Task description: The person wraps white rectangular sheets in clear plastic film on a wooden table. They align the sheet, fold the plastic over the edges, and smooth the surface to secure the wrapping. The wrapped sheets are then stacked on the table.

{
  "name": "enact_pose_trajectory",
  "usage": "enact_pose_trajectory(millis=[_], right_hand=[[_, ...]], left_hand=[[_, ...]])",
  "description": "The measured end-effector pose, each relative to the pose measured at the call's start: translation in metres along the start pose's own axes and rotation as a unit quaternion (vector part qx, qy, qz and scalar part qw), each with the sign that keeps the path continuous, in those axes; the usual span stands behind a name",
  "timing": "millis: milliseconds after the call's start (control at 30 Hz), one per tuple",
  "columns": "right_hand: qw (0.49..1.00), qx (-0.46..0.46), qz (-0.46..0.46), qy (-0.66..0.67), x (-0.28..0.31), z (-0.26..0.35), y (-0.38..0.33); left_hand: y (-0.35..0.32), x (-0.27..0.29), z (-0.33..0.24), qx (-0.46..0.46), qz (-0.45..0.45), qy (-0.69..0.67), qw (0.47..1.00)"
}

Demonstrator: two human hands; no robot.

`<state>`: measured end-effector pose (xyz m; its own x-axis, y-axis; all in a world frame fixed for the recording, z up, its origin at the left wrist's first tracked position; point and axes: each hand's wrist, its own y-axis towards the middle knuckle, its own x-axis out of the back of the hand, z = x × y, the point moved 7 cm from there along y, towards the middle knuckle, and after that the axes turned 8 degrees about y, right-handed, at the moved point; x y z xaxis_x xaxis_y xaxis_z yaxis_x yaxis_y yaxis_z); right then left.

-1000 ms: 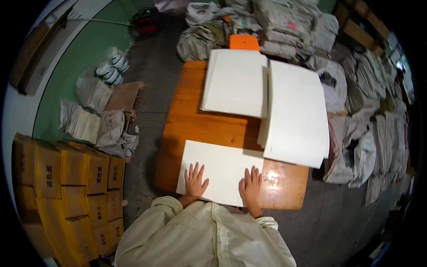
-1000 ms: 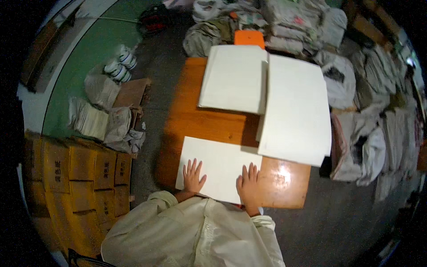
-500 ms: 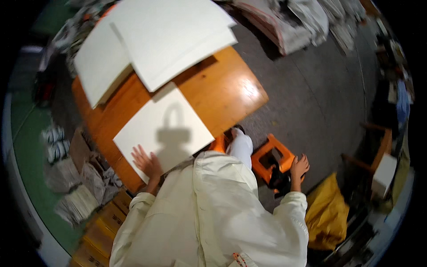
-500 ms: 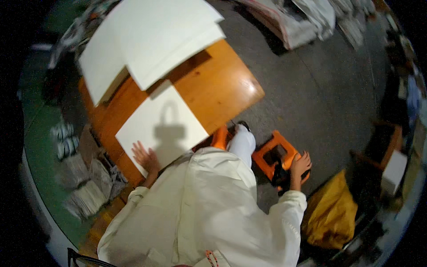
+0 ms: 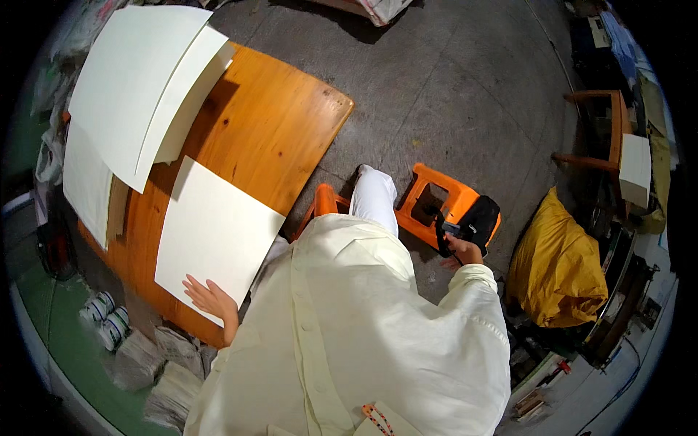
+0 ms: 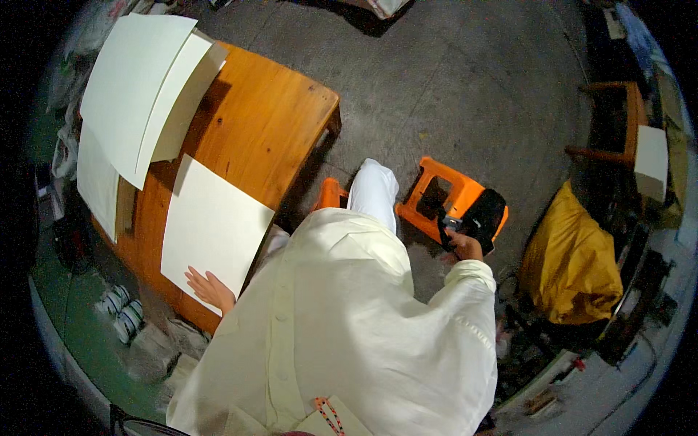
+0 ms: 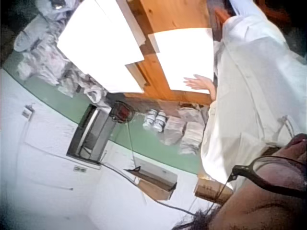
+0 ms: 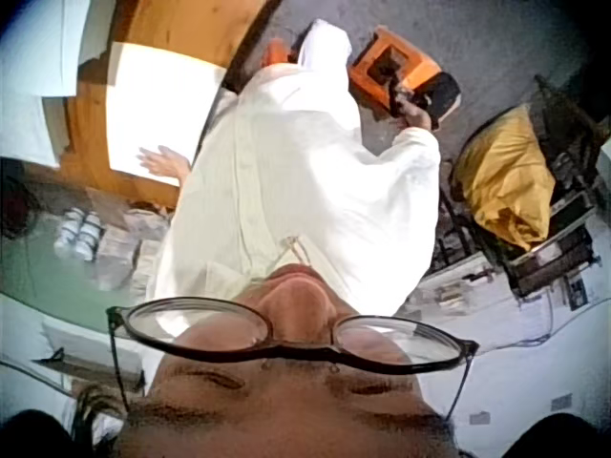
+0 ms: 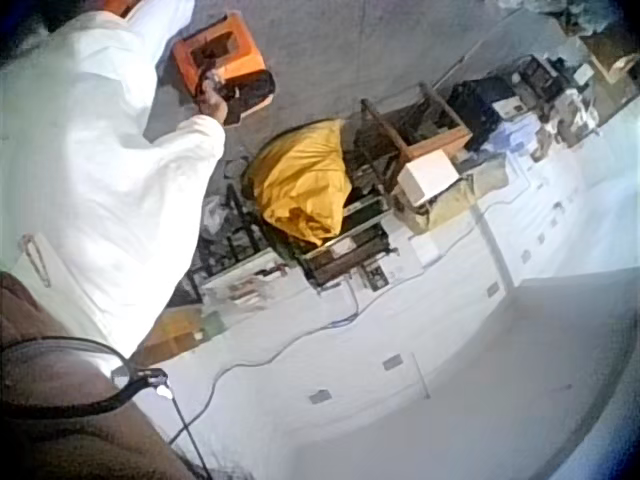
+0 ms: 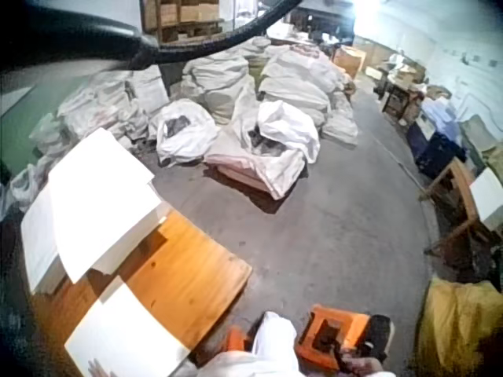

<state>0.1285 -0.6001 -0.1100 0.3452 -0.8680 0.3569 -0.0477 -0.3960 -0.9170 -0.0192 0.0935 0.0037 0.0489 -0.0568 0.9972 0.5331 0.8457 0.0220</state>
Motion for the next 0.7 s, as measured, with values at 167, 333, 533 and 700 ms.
enact_pose_trajectory(millis=[167,333,533,700], right_hand=[[0.967,-0.004,0.207,0.148,-0.015,-0.004,0.064],[0.935,0.137,0.292,0.149,-0.024,0.043,0.022],[0.963,0.168,0.211,0.021,0.021,-0.008,0.070],[0.926,0.238,0.012,-0.292,0.073,-0.026,0.090]], left_hand=[[0.002,-0.004,0.006,-0.007,-0.006,0.006,1.000],[-0.002,-0.015,0.019,-0.015,-0.034,0.015,0.999],[0.009,-0.024,0.030,-0.017,-0.051,0.013,0.998],[0.008,-0.026,0.026,-0.027,-0.058,0.015,0.998]])
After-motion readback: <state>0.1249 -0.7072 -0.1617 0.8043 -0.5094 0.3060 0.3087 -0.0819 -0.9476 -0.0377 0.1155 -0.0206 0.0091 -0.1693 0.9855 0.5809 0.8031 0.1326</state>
